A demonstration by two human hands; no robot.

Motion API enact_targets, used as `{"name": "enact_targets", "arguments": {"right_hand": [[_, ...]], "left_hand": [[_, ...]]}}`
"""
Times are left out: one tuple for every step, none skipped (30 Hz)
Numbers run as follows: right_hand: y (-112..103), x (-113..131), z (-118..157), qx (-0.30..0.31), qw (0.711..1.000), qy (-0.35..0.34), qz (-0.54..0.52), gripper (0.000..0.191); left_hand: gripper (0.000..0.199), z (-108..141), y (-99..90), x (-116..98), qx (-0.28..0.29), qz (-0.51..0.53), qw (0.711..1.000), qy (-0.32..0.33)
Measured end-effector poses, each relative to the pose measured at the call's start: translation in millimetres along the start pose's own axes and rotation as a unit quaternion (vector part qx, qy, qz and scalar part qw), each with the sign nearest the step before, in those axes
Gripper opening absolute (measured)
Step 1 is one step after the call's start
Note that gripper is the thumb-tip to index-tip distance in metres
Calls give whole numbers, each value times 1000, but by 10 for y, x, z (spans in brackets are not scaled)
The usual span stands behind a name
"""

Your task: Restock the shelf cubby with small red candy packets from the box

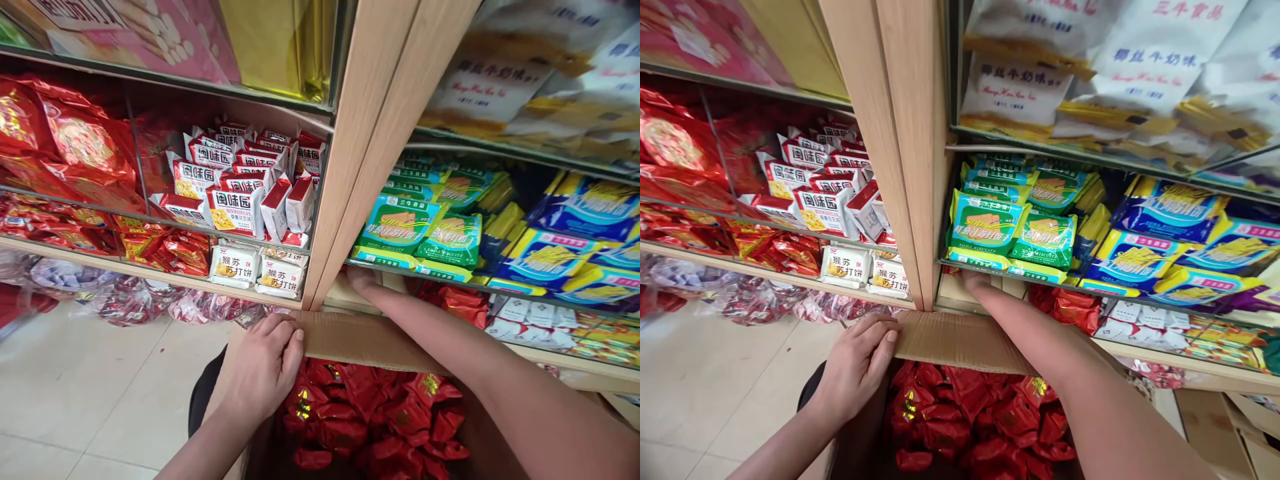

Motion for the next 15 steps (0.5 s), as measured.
{"name": "enact_targets", "arguments": {"right_hand": [[-34,13,1,-2,1000,3,5,22],[-69,33,3,-5,1000,3,8,23],[-98,57,9,-8,1000,3,12,24],[-121,80,19,-8,1000,1,16,26],[-139,102,32,-5,1000,0,20,28],[-153,122,49,-2,1000,0,24,32],[-168,138,67,1,1000,0,28,35],[-185,151,85,4,1000,0,31,37],[-203,163,102,7,999,1,33,36],[-225,175,116,10,999,2,35,35],[-248,187,128,12,999,3,37,34],[-272,199,140,14,999,4,38,33],[-295,210,151,17,999,6,39,32],[-317,218,163,19,999,8,41,32],[-337,222,176,22,999,12,41,31]], "left_hand": [[21,0,-1,-5,0,-1,1000,0],[21,0,-3,-10,-1,-2,1000,1],[21,1,-7,-14,-2,-3,1000,1],[21,2,-11,-16,-3,-4,1000,1],[21,4,-15,-17,-5,-6,1000,0],[22,6,-19,-16,-6,-9,1000,-1],[22,8,-21,-15,-5,-13,1000,-2],[22,9,-23,-14,-6,-16,1000,-3],[22,11,-26,-14,-7,-20,1000,-3],[22,12,-27,-16,-7,-22,1000,-2],[23,12,-28,-18,-8,-25,1000,-1],[23,12,-30,-21,-8,-28,1000,0],[24,11,-31,-24,-9,-32,999,0],[24,10,-33,-26,-10,-37,999,0],[25,8,-36,-27,-10,-43,999,-1]]}}
Point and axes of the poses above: each hand's wrist, its own z-axis away from the middle knuckle, its own y-axis out of the palm, x = y × z, the point moved 7 cm from there along -z, towards the middle knuckle, and after that the axes turned 2 degrees about x, right-handed, at the moved point
